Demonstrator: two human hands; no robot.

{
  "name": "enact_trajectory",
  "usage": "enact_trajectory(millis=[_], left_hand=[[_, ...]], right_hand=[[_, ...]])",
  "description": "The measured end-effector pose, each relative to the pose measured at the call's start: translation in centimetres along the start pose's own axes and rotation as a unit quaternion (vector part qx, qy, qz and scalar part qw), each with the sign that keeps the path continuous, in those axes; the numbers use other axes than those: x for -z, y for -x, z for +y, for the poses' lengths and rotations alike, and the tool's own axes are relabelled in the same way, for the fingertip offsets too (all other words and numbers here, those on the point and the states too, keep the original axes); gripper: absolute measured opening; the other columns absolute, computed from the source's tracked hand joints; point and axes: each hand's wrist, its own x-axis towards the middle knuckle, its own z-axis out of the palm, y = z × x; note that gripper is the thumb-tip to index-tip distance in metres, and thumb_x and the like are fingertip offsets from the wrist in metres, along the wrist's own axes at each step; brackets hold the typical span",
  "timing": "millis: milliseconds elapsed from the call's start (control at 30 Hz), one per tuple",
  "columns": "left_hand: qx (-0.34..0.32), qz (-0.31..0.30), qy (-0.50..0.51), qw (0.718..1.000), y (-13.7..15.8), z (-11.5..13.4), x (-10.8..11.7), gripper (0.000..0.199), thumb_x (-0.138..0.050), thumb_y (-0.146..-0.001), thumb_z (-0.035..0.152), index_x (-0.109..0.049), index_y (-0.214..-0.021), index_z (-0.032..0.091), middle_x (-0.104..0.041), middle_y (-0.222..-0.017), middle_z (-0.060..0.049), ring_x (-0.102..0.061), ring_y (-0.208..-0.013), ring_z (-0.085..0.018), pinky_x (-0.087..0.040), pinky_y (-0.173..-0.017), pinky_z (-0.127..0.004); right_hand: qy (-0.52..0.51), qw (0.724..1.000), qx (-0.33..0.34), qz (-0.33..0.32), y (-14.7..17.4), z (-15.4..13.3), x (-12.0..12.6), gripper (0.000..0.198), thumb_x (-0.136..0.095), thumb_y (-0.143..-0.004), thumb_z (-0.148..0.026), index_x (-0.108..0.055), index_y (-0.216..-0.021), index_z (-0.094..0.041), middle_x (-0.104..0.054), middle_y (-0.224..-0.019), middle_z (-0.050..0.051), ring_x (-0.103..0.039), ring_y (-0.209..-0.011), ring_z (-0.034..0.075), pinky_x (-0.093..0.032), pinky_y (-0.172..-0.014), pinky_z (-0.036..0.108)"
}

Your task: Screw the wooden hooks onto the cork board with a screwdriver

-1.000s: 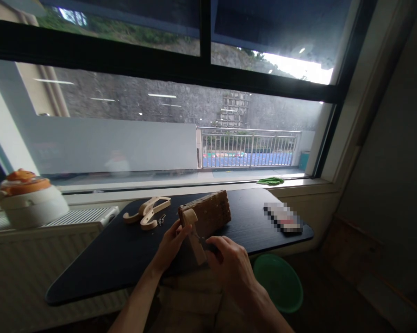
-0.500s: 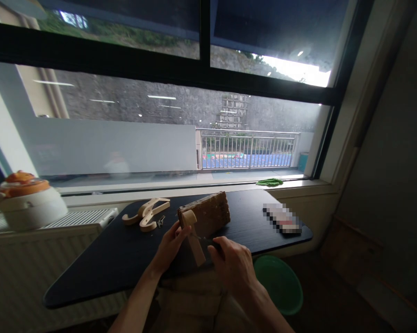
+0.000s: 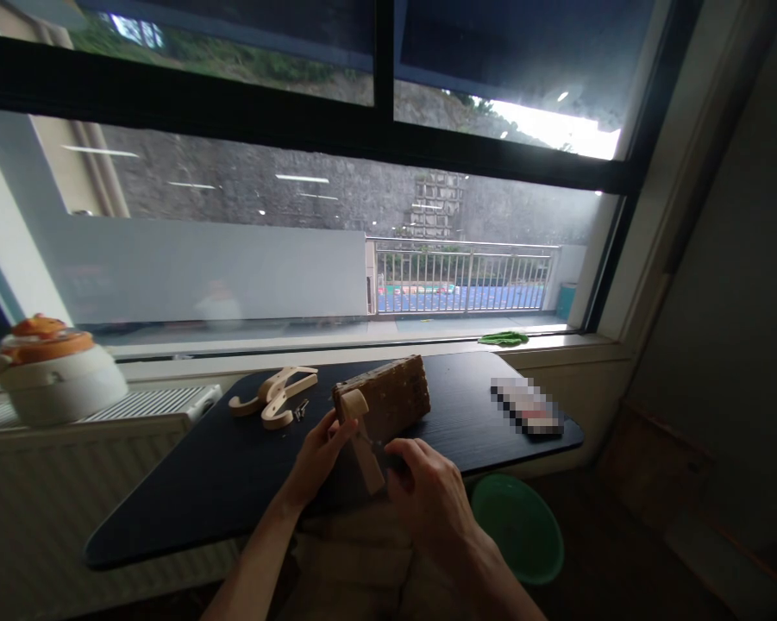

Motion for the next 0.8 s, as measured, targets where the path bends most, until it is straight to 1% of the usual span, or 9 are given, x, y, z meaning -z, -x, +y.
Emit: enact_trajectory(millis=[100, 233, 333, 467, 600, 700, 800], left_hand=[[0.0, -0.001, 0.0, 1.0, 0.0, 0.01, -0.02, 0.04, -0.055, -0.076, 0.046, -0.061, -0.102, 0.017, -0.061, -0.076, 0.0, -0.052, -0.068, -0.015, -0.04, -0.062, -0.023], [0.0, -0.006, -0.002, 1.0, -0.04, -0.01, -0.01, 0.039, -0.055, -0.077, 0.045, -0.06, -0.104, 0.017, -0.062, -0.081, -0.001, -0.053, -0.072, -0.016, -0.041, -0.065, -0.024], [0.001, -0.005, 0.001, 1.0, -0.03, -0.01, -0.02, 0.04, -0.054, -0.077, 0.046, -0.059, -0.105, 0.017, -0.061, -0.079, 0.0, -0.054, -0.073, -0.016, -0.041, -0.065, -0.023], [0.002, -0.014, 0.0, 1.0, -0.03, 0.0, -0.04, 0.039, -0.053, -0.078, 0.045, -0.058, -0.106, 0.018, -0.059, -0.075, 0.001, -0.053, -0.073, -0.016, -0.041, -0.064, -0.023], [0.002, -0.008, -0.005, 1.0, -0.06, 0.06, -0.01, 0.039, -0.053, -0.078, 0.045, -0.059, -0.104, 0.018, -0.059, -0.076, 0.001, -0.051, -0.069, -0.015, -0.039, -0.061, -0.021], [0.004, 0.001, -0.011, 1.0, -0.01, 0.18, 0.06, 0.035, -0.055, -0.076, 0.045, -0.061, -0.097, 0.017, -0.055, -0.068, 0.003, -0.047, -0.063, -0.012, -0.036, -0.057, -0.02], [0.005, 0.002, -0.015, 1.0, 0.09, 0.36, 0.09, 0.033, -0.056, -0.076, 0.045, -0.061, -0.094, 0.017, -0.05, -0.063, 0.005, -0.043, -0.059, -0.011, -0.034, -0.055, -0.02]], right_hand=[[-0.001, 1.0, -0.003, 0.006, 0.08, 0.12, -0.1, 0.031, -0.053, -0.074, -0.013, -0.059, -0.102, -0.025, -0.065, -0.093, -0.001, -0.06, -0.076, 0.014, -0.039, -0.069, 0.023], [0.02, 1.0, -0.022, 0.005, 0.09, 0.01, 0.1, 0.024, -0.053, -0.078, -0.019, -0.059, -0.101, -0.024, -0.068, -0.087, -0.001, -0.061, -0.072, 0.014, -0.038, -0.066, 0.024], [0.043, 0.998, -0.042, 0.0, 0.03, -0.09, 0.2, 0.021, -0.052, -0.08, -0.024, -0.06, -0.1, -0.024, -0.069, -0.082, -0.001, -0.063, -0.071, 0.016, -0.037, -0.063, 0.024], [0.063, 0.996, -0.057, 0.005, -0.05, 0.05, 0.11, 0.021, -0.049, -0.084, -0.028, -0.061, -0.1, -0.025, -0.07, -0.084, 0.0, -0.064, -0.075, 0.017, -0.037, -0.065, 0.025], [0.064, 0.997, -0.034, 0.016, -0.05, 0.4, 0.04, 0.02, -0.049, -0.084, -0.03, -0.062, -0.099, -0.027, -0.068, -0.085, -0.001, -0.062, -0.075, 0.015, -0.036, -0.066, 0.024], [0.046, 0.998, -0.018, 0.024, 0.0, 0.52, -0.02, 0.023, -0.047, -0.085, -0.027, -0.058, -0.105, -0.028, -0.065, -0.087, -0.001, -0.06, -0.077, 0.015, -0.036, -0.067, 0.023], [0.028, 0.999, -0.007, 0.014, 0.01, 0.51, -0.2, 0.022, -0.045, -0.084, -0.024, -0.058, -0.102, -0.027, -0.062, -0.085, 0.0, -0.058, -0.075, 0.014, -0.036, -0.065, 0.023]])
